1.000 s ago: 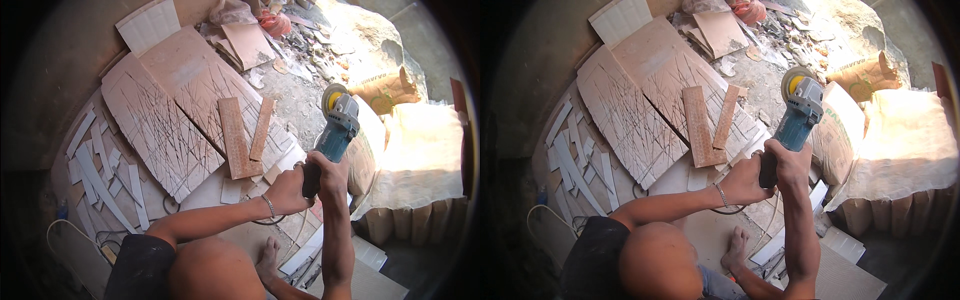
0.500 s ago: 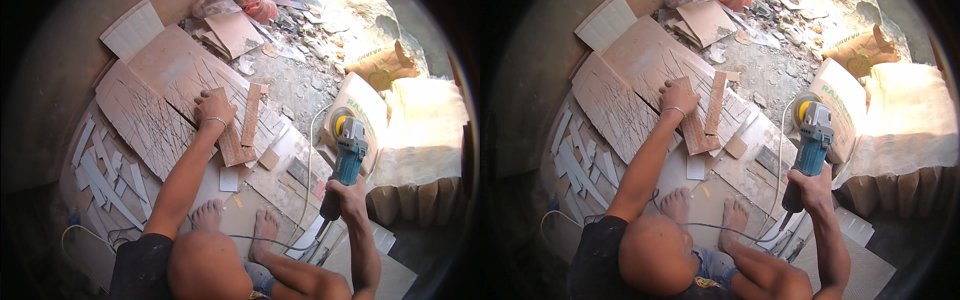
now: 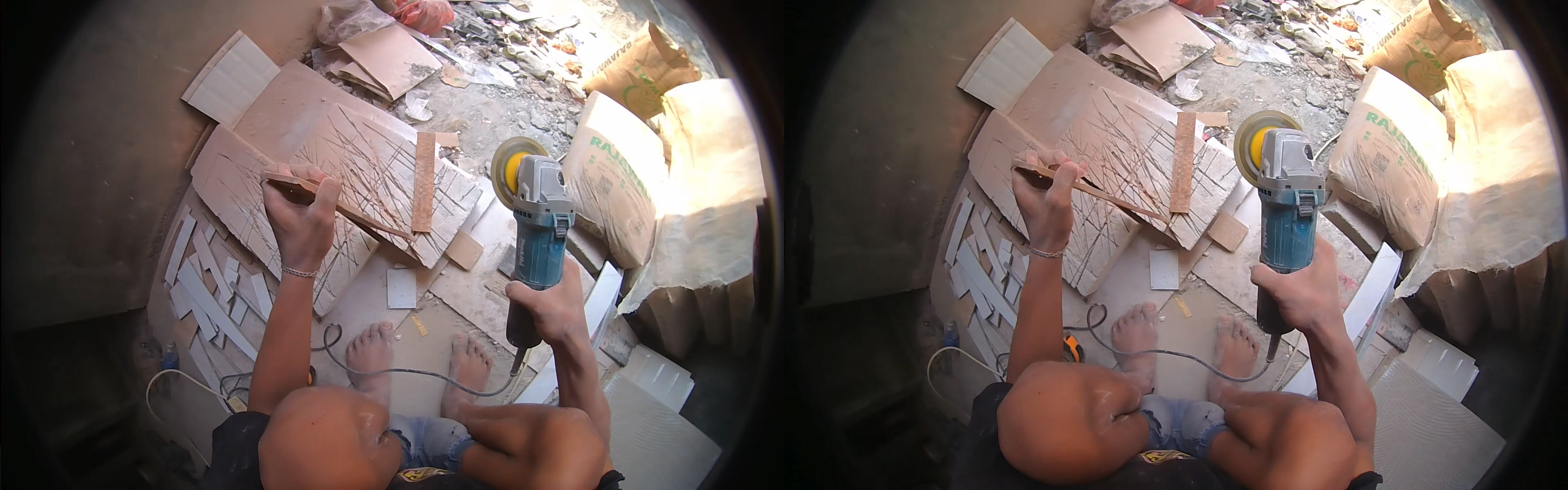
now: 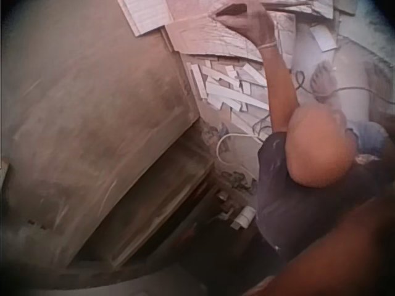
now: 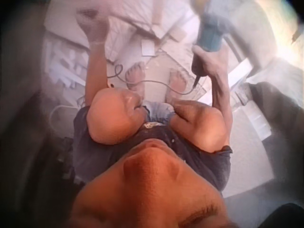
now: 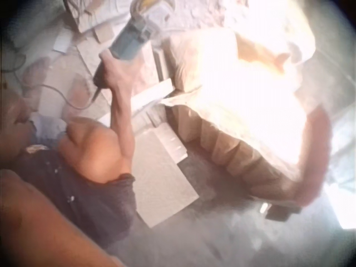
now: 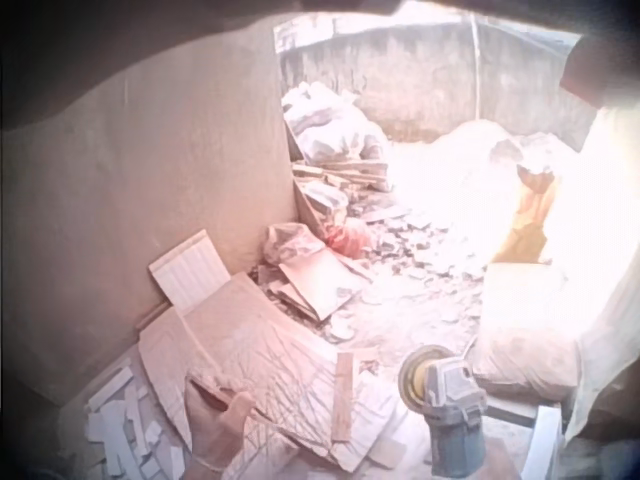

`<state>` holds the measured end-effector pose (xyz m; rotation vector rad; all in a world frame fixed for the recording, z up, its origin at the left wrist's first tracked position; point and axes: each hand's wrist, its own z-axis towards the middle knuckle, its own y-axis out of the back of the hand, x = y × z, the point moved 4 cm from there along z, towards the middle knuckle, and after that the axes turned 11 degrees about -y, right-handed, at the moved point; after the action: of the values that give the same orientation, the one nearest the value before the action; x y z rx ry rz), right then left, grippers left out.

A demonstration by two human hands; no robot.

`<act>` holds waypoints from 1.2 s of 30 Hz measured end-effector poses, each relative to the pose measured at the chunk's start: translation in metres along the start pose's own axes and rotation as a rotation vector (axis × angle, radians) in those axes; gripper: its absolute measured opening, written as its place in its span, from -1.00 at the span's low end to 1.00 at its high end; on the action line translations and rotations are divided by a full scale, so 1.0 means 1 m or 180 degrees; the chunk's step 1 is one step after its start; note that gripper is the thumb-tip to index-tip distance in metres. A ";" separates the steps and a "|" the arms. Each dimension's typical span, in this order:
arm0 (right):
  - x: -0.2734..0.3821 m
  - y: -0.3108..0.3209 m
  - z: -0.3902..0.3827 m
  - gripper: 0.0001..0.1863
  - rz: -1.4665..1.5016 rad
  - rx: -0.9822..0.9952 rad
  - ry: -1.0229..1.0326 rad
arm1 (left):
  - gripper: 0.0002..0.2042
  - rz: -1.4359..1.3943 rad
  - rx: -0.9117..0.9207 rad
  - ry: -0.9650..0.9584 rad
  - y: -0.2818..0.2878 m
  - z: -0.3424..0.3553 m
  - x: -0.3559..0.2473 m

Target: The person uses an angle grinder to cut and shape white ceramic tiles. They position the tiles on a cardboard-covered floor, cut along marked lines, and grind the edges to smooth them. The person handles multiple tiles one at a time, adjusting their position as needed.

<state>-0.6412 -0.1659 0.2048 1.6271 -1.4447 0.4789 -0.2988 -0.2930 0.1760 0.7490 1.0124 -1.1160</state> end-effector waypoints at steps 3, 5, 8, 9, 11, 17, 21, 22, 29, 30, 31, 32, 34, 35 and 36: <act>0.012 -0.010 -0.007 -0.69 -0.0235 0.0051 -0.0029 | -0.58 -0.0346 -0.0418 -0.0028 0.004 -0.013 -0.028; 0.014 -0.013 -0.010 -0.68 -0.0382 0.0079 -0.0076 | -0.53 -0.0458 -0.0462 -0.0088 -0.001 -0.026 -0.036; 0.008 -0.011 -0.010 -0.64 -0.0582 0.0080 -0.0100 | -0.43 -0.0582 -0.0183 -0.0442 -0.019 -0.052 -0.032; 0.006 -0.014 -0.009 -0.63 -0.0628 0.0067 -0.0122 | -0.42 -0.0493 -0.0076 -0.0580 -0.019 -0.060 -0.028; -0.006 -0.022 -0.008 -0.61 -0.0718 0.0063 -0.0184 | -0.41 -0.0295 0.0142 -0.0837 -0.016 -0.076 -0.024; -0.018 -0.026 -0.009 -0.51 -0.1049 0.0171 -0.0540 | -0.39 -0.0290 0.0898 -0.1397 -0.025 -0.115 -0.020; -0.020 -0.049 0.000 -0.51 -0.0924 0.0485 -0.0534 | -0.41 -0.0255 0.1335 -0.1573 -0.014 -0.128 -0.017; -0.025 -0.053 0.002 -0.50 -0.0988 0.0472 -0.0381 | -0.41 -0.0283 0.1444 -0.1619 -0.013 -0.129 -0.018; -0.033 -0.069 0.010 -0.49 -0.1098 0.0414 -0.0180 | -0.45 -0.0481 0.1356 -0.1817 -0.016 -0.132 -0.011; -0.033 -0.070 0.011 -0.50 -0.1144 0.0383 -0.0197 | -0.48 -0.0521 0.1300 -0.1759 -0.018 -0.129 -0.011; -0.033 -0.070 0.012 -0.50 -0.1191 0.0344 -0.0219 | -0.51 -0.0572 0.1246 -0.1701 -0.020 -0.126 -0.011; -0.034 -0.070 0.013 -0.50 -0.1238 0.0294 -0.0245 | -0.50 -0.0616 0.1197 -0.1636 -0.020 -0.124 -0.009; -0.033 -0.076 0.016 -0.49 -0.1239 0.0377 -0.0202 | -0.49 -0.0619 0.1137 -0.1533 -0.015 -0.119 -0.010; -0.033 -0.079 0.017 -0.49 -0.1236 0.0412 -0.0184 | -0.49 -0.0544 0.1049 -0.1516 -0.014 -0.119 -0.010; -0.033 -0.078 0.018 -0.49 -0.1309 0.0372 -0.0122 | -0.48 -0.0523 0.0946 -0.1493 -0.016 -0.120 -0.010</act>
<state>-0.5815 -0.1662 0.1423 1.9748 -1.0824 0.3000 -0.3474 -0.1878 0.1399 0.6013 0.5221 -1.5205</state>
